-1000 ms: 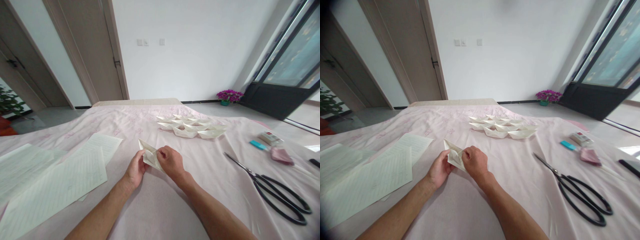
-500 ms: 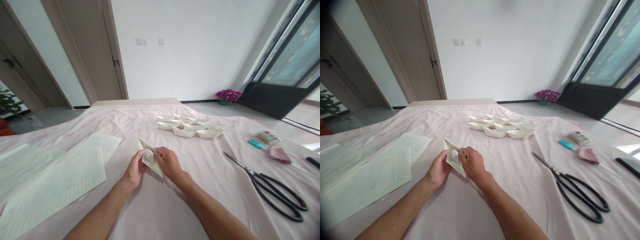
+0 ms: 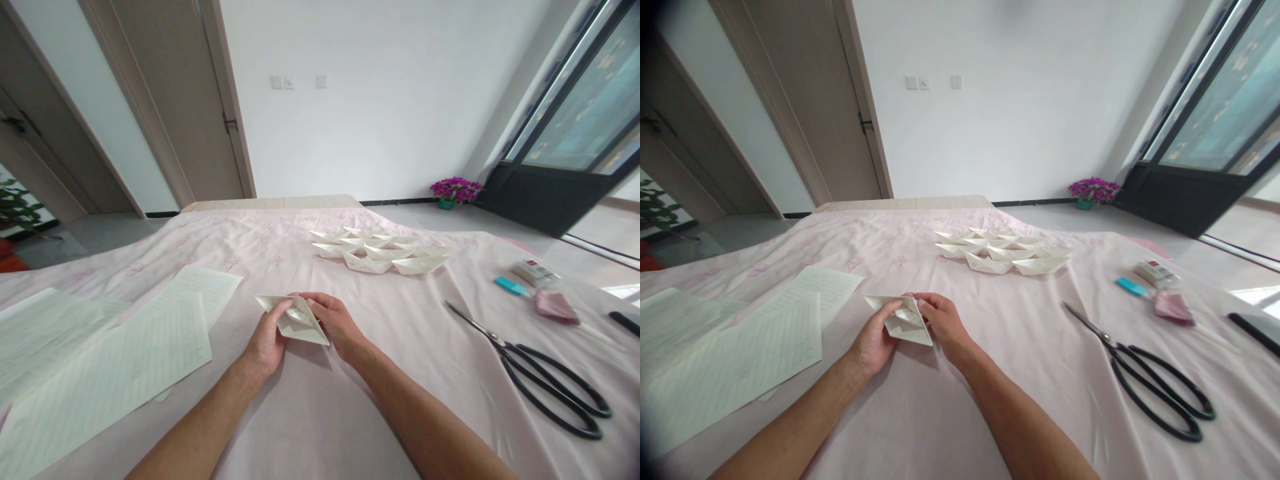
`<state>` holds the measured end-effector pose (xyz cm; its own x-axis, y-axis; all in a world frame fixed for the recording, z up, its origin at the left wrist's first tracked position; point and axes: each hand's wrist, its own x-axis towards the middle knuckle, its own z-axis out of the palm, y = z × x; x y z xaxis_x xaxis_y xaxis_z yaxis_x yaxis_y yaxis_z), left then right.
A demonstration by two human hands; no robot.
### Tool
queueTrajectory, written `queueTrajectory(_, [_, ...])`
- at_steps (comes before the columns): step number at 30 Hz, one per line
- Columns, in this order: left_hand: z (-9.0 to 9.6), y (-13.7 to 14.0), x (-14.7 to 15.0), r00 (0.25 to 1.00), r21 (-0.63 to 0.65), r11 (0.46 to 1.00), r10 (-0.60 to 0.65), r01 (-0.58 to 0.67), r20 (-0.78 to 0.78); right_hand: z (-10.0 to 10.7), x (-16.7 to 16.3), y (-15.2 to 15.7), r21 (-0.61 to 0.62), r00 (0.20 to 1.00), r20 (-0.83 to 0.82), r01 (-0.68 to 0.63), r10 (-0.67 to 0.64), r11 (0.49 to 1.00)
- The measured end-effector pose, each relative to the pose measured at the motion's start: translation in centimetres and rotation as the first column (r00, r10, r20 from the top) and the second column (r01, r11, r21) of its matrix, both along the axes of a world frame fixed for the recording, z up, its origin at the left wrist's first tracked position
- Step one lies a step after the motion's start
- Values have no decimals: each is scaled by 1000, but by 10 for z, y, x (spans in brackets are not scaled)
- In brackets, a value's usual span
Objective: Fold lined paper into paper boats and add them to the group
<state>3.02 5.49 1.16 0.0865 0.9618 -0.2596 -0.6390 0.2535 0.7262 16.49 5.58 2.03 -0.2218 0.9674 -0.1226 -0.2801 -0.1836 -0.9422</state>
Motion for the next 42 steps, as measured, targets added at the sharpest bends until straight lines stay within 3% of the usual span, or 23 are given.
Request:
queueTrajectory(8, [-3, -3, 4, 992, 48, 999, 9, -3, -129, 5, 4, 1, -71, 999, 15, -28, 29, 997])
queueTrajectory(17, [-4, -1, 6, 983, 41, 999, -21, 29, -180, 5, 7, 2, -176, 986, -162, -75, 47, 981])
queueTrajectory(23, [-2, -1, 6, 981, 36, 999, -18, 26, -194, -5, 5, 5, -260, 978, -196, 17, -70, 966])
queueTrajectory(30, [-3, -2, 7, 975, 61, 997, -39, 54, -220, -9, 3, 6, -330, 953, -278, 26, -124, 943])
queueTrajectory(37, [-1, 2, 3, 997, -6, 1000, 24, -25, -72, -8, 4, 8, -241, 985, -167, 0, -42, 971])
queueTrajectory(42, [-6, 5, -2, 995, -43, 996, 75, -78, -71, 5, 22, 10, -213, 998, -16, -63, 61, 975])
